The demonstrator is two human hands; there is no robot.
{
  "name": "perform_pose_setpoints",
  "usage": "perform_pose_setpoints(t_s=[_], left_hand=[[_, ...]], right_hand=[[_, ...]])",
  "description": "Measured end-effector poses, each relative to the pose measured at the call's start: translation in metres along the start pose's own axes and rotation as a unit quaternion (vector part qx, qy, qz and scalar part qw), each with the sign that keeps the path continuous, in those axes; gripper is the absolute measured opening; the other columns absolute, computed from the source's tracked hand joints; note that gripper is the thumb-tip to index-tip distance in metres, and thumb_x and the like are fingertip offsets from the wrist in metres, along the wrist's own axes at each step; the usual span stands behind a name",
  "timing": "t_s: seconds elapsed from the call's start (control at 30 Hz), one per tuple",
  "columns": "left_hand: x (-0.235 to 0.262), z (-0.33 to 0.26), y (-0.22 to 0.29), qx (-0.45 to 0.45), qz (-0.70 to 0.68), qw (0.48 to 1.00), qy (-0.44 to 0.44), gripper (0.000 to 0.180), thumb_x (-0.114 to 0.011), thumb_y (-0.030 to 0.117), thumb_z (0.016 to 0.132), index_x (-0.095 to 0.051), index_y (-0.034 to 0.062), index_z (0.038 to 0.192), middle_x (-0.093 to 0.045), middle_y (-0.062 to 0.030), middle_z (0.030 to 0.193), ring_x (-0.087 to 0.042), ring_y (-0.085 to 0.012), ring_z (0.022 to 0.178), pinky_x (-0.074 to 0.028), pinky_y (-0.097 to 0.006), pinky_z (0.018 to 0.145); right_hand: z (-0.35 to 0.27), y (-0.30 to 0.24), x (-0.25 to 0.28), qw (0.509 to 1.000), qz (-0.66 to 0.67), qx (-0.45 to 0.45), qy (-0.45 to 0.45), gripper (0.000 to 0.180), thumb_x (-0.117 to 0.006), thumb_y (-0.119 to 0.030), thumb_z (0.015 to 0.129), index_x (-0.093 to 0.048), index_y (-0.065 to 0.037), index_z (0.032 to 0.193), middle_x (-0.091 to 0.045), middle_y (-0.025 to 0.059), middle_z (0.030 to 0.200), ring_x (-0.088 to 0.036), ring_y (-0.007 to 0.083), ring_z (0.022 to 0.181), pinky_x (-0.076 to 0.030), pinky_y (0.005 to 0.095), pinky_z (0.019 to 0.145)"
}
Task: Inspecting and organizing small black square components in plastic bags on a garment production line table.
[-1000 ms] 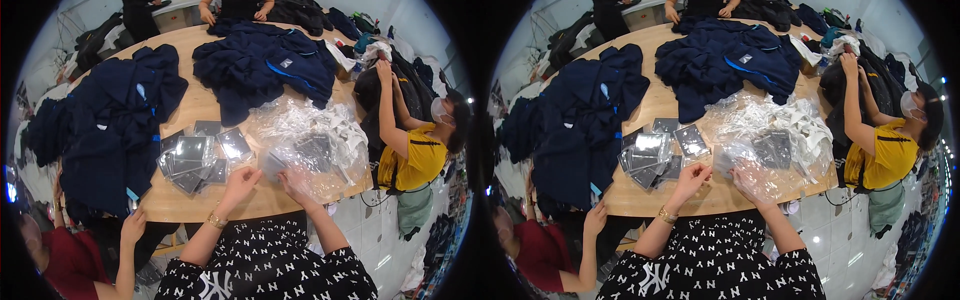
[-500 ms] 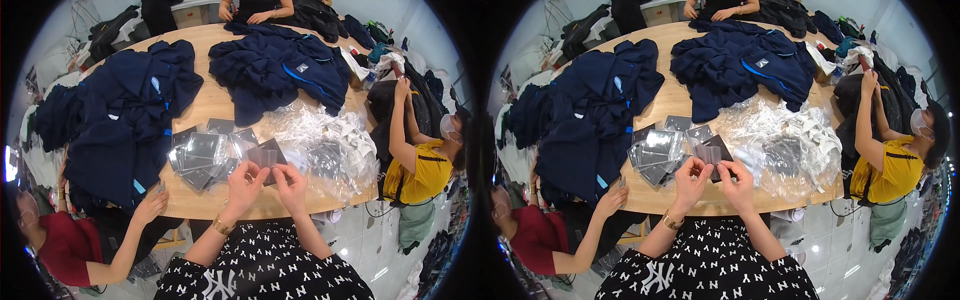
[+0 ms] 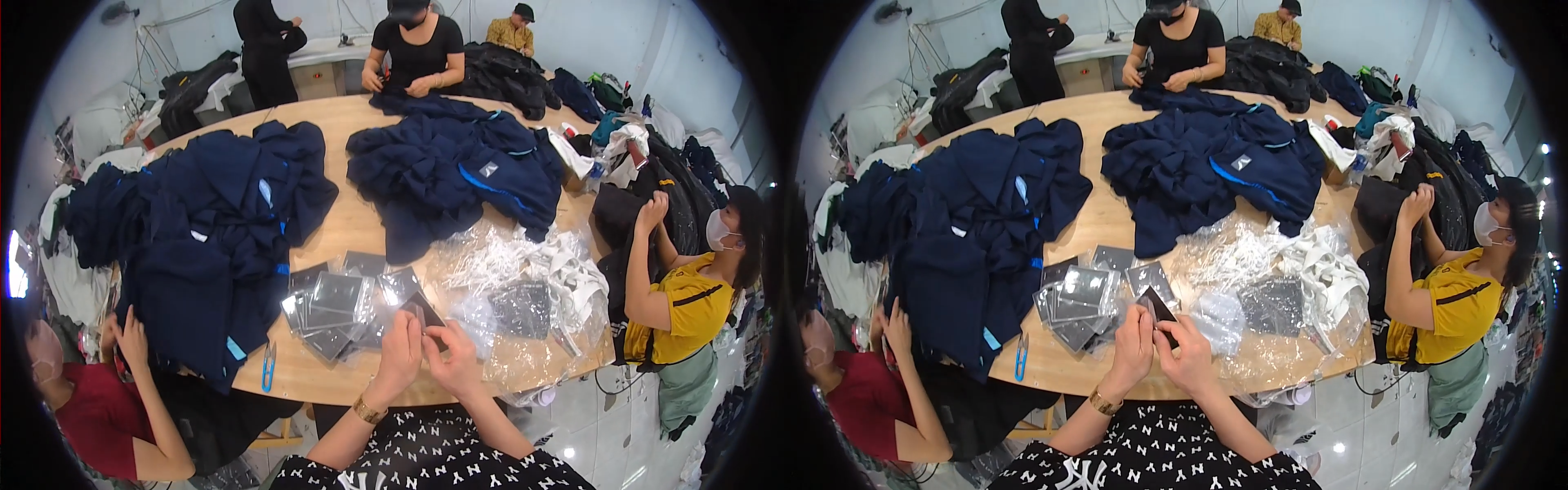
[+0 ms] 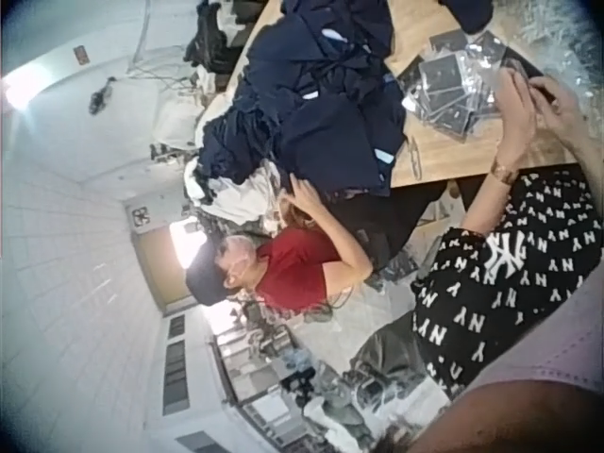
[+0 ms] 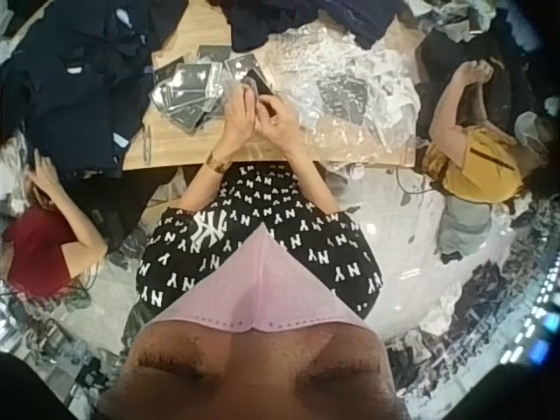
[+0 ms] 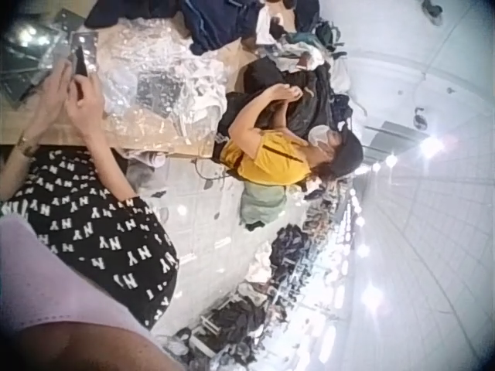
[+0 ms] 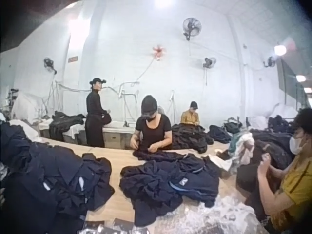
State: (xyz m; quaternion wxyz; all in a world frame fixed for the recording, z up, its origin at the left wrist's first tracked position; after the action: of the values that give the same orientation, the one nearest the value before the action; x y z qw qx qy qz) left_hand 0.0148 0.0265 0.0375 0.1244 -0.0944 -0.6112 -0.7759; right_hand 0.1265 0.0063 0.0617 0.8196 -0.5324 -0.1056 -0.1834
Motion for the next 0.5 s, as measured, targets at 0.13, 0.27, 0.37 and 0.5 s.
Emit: perform_pose_setpoints(t_s=[0.13,0.27,0.37,0.5], left_hand=[[-0.008,0.003,-0.014,0.036,-0.059,0.994,-0.085,0.019,-0.041,0.018,0.093,-0.044,0.0006,0.085,-0.051,-0.0133,0.069,-0.055,-0.0223,0.060,-0.042,-0.032,0.054],[-0.010,0.004,-0.017,0.036,-0.107,0.990,-0.086,0.020,-0.041,0.018,0.092,-0.044,0.0005,0.084,-0.053,-0.0138,0.067,-0.056,-0.0207,0.059,-0.044,-0.030,0.054],[-0.011,0.004,-0.019,0.014,-0.083,0.993,-0.084,0.018,-0.041,0.016,0.092,-0.044,0.0006,0.083,-0.055,-0.0145,0.065,-0.059,-0.0222,0.058,-0.045,-0.030,0.052],[-0.010,0.003,-0.015,-0.034,-0.012,0.998,-0.049,0.017,-0.040,0.015,0.092,-0.044,0.0006,0.083,-0.057,-0.0153,0.064,-0.061,-0.0257,0.058,-0.046,-0.033,0.050]], right_hand=[[0.001,0.008,0.001,1.000,-0.022,0.005,-0.012,0.019,-0.061,-0.004,0.074,-0.058,0.000,0.093,-0.055,0.0139,0.080,-0.057,0.0288,0.069,-0.045,0.0328,0.060],[0.005,0.014,0.004,1.000,-0.009,-0.012,-0.024,0.015,-0.061,-0.002,0.073,-0.062,-0.001,0.088,-0.055,0.0131,0.075,-0.057,0.0263,0.068,-0.045,0.0311,0.060],[0.007,0.018,0.004,0.999,0.012,-0.037,-0.021,0.011,-0.060,-0.001,0.074,-0.063,0.000,0.085,-0.055,0.0122,0.073,-0.058,0.0225,0.067,-0.045,0.0292,0.059],[0.005,0.029,0.002,0.997,0.055,-0.058,0.007,0.009,-0.059,0.000,0.077,-0.063,0.000,0.084,-0.056,0.0092,0.072,-0.057,0.0153,0.064,-0.044,0.0242,0.056]])
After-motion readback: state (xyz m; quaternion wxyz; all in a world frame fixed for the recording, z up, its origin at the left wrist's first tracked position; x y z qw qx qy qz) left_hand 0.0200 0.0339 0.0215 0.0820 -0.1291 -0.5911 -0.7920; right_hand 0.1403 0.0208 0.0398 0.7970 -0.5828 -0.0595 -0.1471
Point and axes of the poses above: each hand's wrist, its own z-axis towards the middle knuckle, its own x-axis out of the back of the hand, y = z × x, the point moved 5 cm from there along z, towards the middle knuckle
